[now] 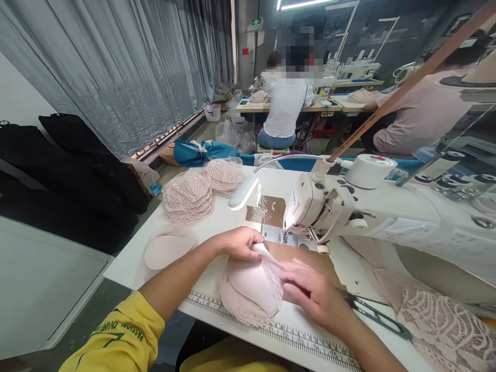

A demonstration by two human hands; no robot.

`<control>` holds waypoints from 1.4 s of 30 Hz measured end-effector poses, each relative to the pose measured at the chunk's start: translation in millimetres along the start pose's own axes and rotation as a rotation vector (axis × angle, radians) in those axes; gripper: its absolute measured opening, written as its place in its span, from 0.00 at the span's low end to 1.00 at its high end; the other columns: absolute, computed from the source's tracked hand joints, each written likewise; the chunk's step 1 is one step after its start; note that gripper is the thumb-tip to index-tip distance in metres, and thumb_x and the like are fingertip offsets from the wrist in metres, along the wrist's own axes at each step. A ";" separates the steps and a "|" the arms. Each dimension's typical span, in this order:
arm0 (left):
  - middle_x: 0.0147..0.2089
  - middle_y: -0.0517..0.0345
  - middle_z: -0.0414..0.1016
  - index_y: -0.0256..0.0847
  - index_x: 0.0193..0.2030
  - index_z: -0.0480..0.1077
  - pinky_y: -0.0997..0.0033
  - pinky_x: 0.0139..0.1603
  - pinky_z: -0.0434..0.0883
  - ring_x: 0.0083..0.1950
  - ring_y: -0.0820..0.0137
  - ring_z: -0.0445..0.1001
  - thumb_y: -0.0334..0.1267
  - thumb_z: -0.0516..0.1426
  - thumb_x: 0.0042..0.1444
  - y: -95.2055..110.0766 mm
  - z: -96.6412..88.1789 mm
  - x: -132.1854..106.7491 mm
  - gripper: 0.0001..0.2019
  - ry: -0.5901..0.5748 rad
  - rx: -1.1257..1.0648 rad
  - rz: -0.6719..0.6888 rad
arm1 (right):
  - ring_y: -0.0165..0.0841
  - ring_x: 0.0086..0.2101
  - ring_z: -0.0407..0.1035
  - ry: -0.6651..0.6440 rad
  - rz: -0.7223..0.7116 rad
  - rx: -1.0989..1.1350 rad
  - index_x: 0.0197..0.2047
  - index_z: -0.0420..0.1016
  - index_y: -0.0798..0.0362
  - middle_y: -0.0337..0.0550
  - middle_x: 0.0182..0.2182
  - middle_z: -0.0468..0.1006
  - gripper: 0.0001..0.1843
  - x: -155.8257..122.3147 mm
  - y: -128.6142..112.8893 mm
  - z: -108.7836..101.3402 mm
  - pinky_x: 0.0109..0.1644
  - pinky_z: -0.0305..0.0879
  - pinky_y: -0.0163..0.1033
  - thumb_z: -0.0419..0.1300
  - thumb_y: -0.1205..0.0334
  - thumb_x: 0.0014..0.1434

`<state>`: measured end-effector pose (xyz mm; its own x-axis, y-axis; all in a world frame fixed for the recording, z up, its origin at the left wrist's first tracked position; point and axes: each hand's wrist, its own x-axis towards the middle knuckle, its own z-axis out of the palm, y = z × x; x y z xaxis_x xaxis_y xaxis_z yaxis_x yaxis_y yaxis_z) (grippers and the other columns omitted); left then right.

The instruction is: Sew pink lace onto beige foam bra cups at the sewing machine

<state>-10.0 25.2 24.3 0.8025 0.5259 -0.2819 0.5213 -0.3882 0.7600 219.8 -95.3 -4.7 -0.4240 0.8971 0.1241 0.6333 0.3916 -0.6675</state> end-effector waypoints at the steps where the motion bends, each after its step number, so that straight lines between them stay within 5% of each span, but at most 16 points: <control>1: 0.28 0.65 0.66 0.37 0.32 0.69 0.79 0.28 0.58 0.29 0.76 0.63 0.32 0.58 0.47 -2.4 -0.9 -4.0 0.04 -0.025 -0.029 0.014 | 0.38 0.35 0.75 0.024 0.057 0.125 0.43 0.77 0.49 0.43 0.29 0.80 0.16 -2.9 2.3 -1.8 0.41 0.72 0.45 0.49 0.53 0.65; 4: 0.30 0.64 0.68 0.37 0.33 0.69 0.80 0.29 0.60 0.30 0.76 0.65 0.33 0.58 0.49 -7.4 -2.8 -12.4 0.04 -0.084 -0.096 0.043 | 0.33 0.24 0.72 0.216 0.241 0.277 0.41 0.76 0.50 0.38 0.21 0.75 0.18 -6.3 6.4 -3.7 0.32 0.71 0.39 0.49 0.50 0.65; 7: 0.29 0.65 0.66 0.36 0.33 0.68 0.80 0.29 0.61 0.29 0.77 0.64 0.36 0.60 0.51 -8.3 -1.6 -11.1 0.06 -0.096 -0.130 0.058 | 0.40 0.45 0.73 0.294 0.155 0.149 0.45 0.76 0.49 0.47 0.45 0.79 0.16 0.9 2.3 0.1 0.50 0.69 0.46 0.57 0.50 0.59; 9: 0.28 0.65 0.65 0.36 0.33 0.68 0.79 0.29 0.60 0.29 0.77 0.62 0.38 0.61 0.50 -7.3 1.0 -5.9 0.08 -0.096 -0.169 0.078 | 0.43 0.51 0.69 0.249 0.125 0.087 0.50 0.74 0.49 0.49 0.52 0.74 0.21 8.1 -4.3 4.2 0.54 0.66 0.49 0.60 0.50 0.55; 13: 0.29 0.64 0.66 0.35 0.36 0.69 0.79 0.29 0.60 0.30 0.77 0.62 0.45 0.66 0.46 -3.5 7.4 4.5 0.17 -0.154 -0.352 0.114 | 0.37 0.31 0.72 0.130 0.296 0.140 0.57 0.68 0.51 0.41 0.33 0.78 0.25 16.5 -17.4 10.0 0.37 0.71 0.43 0.57 0.54 0.57; 19: 0.28 0.63 0.67 0.35 0.25 0.65 0.77 0.30 0.62 0.29 0.77 0.64 0.47 0.70 0.41 -1.0 7.6 4.5 0.21 -0.300 -0.556 0.138 | 0.38 0.35 0.72 0.024 0.327 0.372 0.48 0.74 0.52 0.43 0.36 0.79 0.16 13.0 -20.0 7.0 0.39 0.68 0.42 0.53 0.56 0.60; 22: 0.33 0.57 0.70 0.35 0.21 0.60 0.74 0.35 0.65 0.34 0.74 0.67 0.46 0.70 0.40 -0.6 6.4 1.3 0.23 -0.270 -0.675 0.187 | 0.38 0.36 0.72 -0.003 0.337 0.428 0.48 0.74 0.52 0.43 0.36 0.78 0.16 11.7 -17.6 4.7 0.39 0.67 0.42 0.53 0.55 0.61; 26: 0.27 0.61 0.65 0.38 0.20 0.53 0.76 0.28 0.61 0.28 0.77 0.64 0.46 0.69 0.42 -3.6 2.4 -1.6 0.26 -0.138 -0.691 0.155 | 0.37 0.34 0.71 -0.020 0.397 0.501 0.48 0.75 0.52 0.42 0.34 0.78 0.18 11.3 -17.0 2.0 0.35 0.67 0.39 0.54 0.53 0.60; 32: 0.29 0.63 0.63 0.39 0.28 0.56 0.76 0.29 0.60 0.28 0.77 0.61 0.40 0.61 0.52 -6.1 -9.2 -14.8 0.15 0.309 -0.602 0.092 | 0.34 0.27 0.69 0.073 0.555 0.619 0.49 0.74 0.53 0.41 0.29 0.77 0.24 9.6 -20.5 4.9 0.26 0.64 0.36 0.57 0.47 0.55; 36: 0.32 0.60 0.67 0.40 0.36 0.63 0.73 0.34 0.64 0.33 0.73 0.66 0.36 0.53 0.59 19.7 14.4 -33.1 0.03 0.657 -0.209 0.049 | 0.35 0.24 0.69 0.149 0.570 0.391 0.52 0.72 0.52 0.39 0.26 0.76 0.24 5.6 -14.2 5.8 0.25 0.64 0.38 0.54 0.49 0.56; 42: 0.49 0.43 0.72 0.33 0.44 0.71 0.57 0.53 0.68 0.52 0.56 0.69 0.33 0.56 0.54 41.5 65.0 -27.5 0.11 0.295 0.434 0.133 | 0.33 0.25 0.70 0.141 0.432 -0.190 0.55 0.70 0.52 0.39 0.30 0.77 0.24 -3.8 4.9 -13.9 0.30 0.68 0.38 0.51 0.49 0.60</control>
<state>8.4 -54.5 25.5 0.7865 0.6171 0.0238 0.5433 -0.7097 0.4485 233.5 -93.9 1.8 -0.0133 0.9995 -0.0277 0.8443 -0.0036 -0.5358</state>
